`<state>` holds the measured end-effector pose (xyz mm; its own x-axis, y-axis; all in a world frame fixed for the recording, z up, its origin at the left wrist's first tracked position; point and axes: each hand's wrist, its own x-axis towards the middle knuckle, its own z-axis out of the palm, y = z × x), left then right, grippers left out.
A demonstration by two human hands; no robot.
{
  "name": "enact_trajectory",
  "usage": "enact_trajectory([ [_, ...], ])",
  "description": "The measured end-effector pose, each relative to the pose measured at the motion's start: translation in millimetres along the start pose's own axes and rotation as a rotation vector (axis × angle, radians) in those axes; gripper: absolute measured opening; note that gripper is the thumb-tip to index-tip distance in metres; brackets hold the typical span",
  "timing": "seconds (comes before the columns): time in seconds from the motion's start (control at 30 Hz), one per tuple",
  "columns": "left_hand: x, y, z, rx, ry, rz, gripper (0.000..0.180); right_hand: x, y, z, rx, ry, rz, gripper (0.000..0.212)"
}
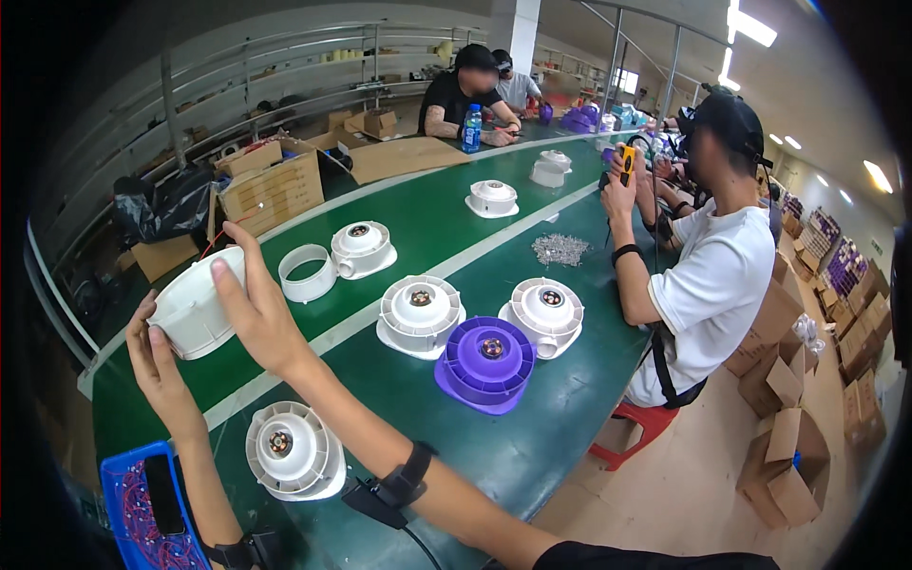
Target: The person assembles white and purple plastic circular components on a green workbench. They pick up white plastic rings and bases, insert small red and blue wires into the center of the bases, and fit the rings onto the bases. The person also handles purple plastic components, attaching wires and assembling them with white parts.
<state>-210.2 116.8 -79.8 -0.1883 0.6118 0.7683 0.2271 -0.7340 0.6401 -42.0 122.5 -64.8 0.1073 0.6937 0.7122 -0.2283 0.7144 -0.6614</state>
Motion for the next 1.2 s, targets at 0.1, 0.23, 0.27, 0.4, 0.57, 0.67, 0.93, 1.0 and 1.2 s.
enact_trajectory([
  [0.1, -1.0, 0.6, -1.8, 0.026, -0.027, -0.038, 0.042, 2.4, 0.8, -4.2, 0.027, 0.09, 0.035, 0.056],
  [0.23, -0.6, 9.0, 8.2, 0.041, -0.044, 0.014, 0.047, 6.6, 6.6, -16.5, 0.036, 0.222, 0.041, 0.058],
  [0.27, 1.2, 10.7, 4.4, 0.056, -0.061, -0.001, 0.048, 6.3, 8.3, -19.1, 0.074, 0.189, 0.124, 0.059],
  [0.4, 0.0, 16.8, 1.2, -0.04, -0.138, -0.085, 0.065, 7.6, 14.2, -18.6, 0.157, 0.126, 0.171, 0.061],
  [0.57, -1.7, 18.6, 7.3, -0.259, -0.315, -0.13, 0.094, 9.3, 18.9, -22.0, 0.121, 0.013, 0.176, 0.065],
  [0.67, -0.1, 17.4, 0.6, -0.269, -0.36, -0.162, 0.096, 7.4, 20.9, -16.8, 0.04, 0.063, 0.155, 0.057],
  [0.93, 3.9, 18.3, -1.6, -0.075, -0.142, -0.149, 0.066, 3.3, 6.4, -9.1, -0.111, 0.072, 0.017, 0.048],
  [1.0, 2.3, 18.4, -0.7, -0.04, -0.086, -0.133, 0.06, 1.0, 2.5, 0.1, -0.101, -0.036, -0.051, 0.06],
  [1.2, 3.2, 23.2, 9.3, -0.104, -0.017, -0.118, 0.033, 3.4, 8.7, -3.8, -0.065, 0.005, 0.076, 0.076],
])
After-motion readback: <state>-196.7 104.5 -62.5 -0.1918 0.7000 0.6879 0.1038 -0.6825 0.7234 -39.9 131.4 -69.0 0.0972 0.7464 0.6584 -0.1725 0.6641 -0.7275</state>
